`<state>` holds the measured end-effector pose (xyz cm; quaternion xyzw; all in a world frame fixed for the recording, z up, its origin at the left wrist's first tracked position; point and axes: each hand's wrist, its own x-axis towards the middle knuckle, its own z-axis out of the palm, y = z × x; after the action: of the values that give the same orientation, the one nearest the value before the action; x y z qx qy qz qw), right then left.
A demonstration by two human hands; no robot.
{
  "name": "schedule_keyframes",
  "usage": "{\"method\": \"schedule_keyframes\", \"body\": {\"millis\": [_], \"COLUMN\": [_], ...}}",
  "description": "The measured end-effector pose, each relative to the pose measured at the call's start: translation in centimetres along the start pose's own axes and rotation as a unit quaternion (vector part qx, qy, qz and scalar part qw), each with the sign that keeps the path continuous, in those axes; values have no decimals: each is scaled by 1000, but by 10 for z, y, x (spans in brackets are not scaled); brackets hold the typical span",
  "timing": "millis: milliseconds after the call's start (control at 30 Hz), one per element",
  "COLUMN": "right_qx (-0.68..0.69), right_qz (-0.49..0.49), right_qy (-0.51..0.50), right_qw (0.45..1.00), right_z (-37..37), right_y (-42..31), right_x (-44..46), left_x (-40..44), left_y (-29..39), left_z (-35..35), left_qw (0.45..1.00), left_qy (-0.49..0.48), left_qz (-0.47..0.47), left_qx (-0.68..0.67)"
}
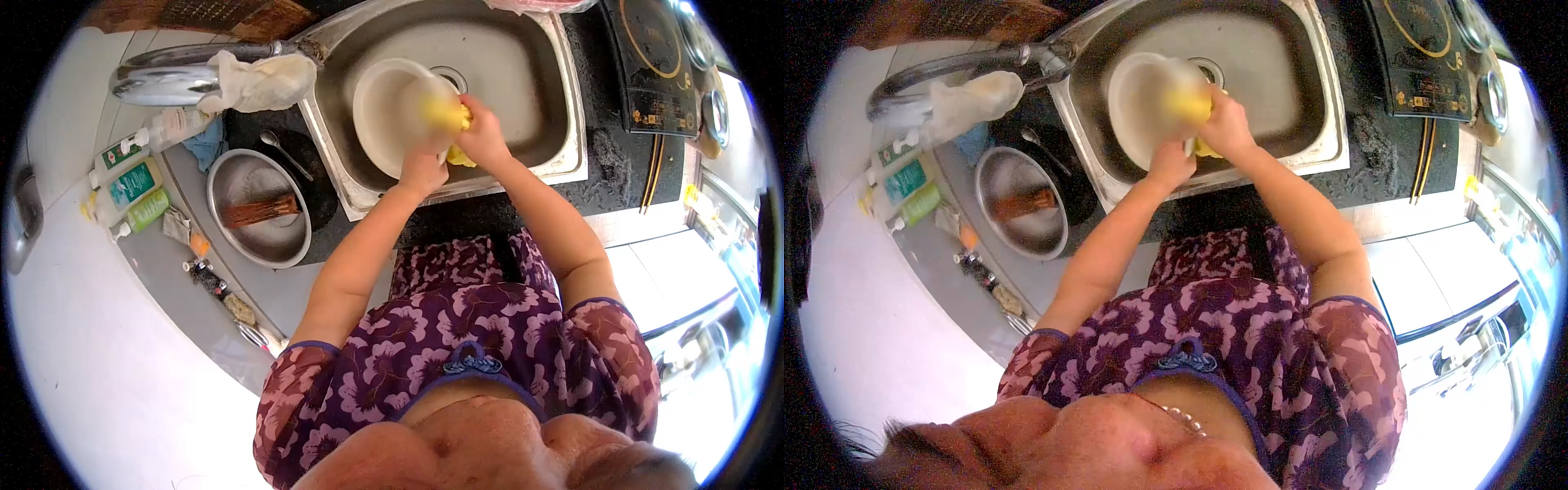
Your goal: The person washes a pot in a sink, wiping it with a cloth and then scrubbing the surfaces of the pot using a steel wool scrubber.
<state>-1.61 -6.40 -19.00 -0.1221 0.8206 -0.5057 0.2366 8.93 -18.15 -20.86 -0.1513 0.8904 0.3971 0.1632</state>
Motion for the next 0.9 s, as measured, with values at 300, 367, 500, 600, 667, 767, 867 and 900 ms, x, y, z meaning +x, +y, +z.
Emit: {"method": "schedule_keyframes", "body": {"millis": [300, 367, 500, 600, 667, 767, 867, 900], "right_qx": [-137, -286, -417, -323, -198, -181, -154, -194], "right_qz": [-77, -229, -263, -70, 94, 221, 129, -47], "right_qy": [-19, -38, 28, -108, -228, -167, -116, -57], "right_qw": [987, 930, 870, 938, 949, 944, 973, 978], "right_z": [-58, -28, -3, 5, 4, 11, 4, 8], "right_y": [-56, -54, -27, 15, 36, 42, -6, -13], "right_x": [-8, -25, 5, 75, 124, 138, 96, 71], "left_x": [5, 7, 2, -4, -2, -5, -9, -10], "left_y": [23, 27, 19, 22, 21, 10, 7, 6], "left_z": [-54, -45, -29, -27, -30, -44, -58, -57], "left_qw": [803, 790, 871, 870, 869, 841, 814, 815], "left_qy": [18, 30, 42, 19, 32, 58, 63, 63], "left_qz": [-125, -106, -79, -104, -108, -135, -149, -151], "left_qx": [-582, -604, -484, -481, -482, -520, -557, -555]}}
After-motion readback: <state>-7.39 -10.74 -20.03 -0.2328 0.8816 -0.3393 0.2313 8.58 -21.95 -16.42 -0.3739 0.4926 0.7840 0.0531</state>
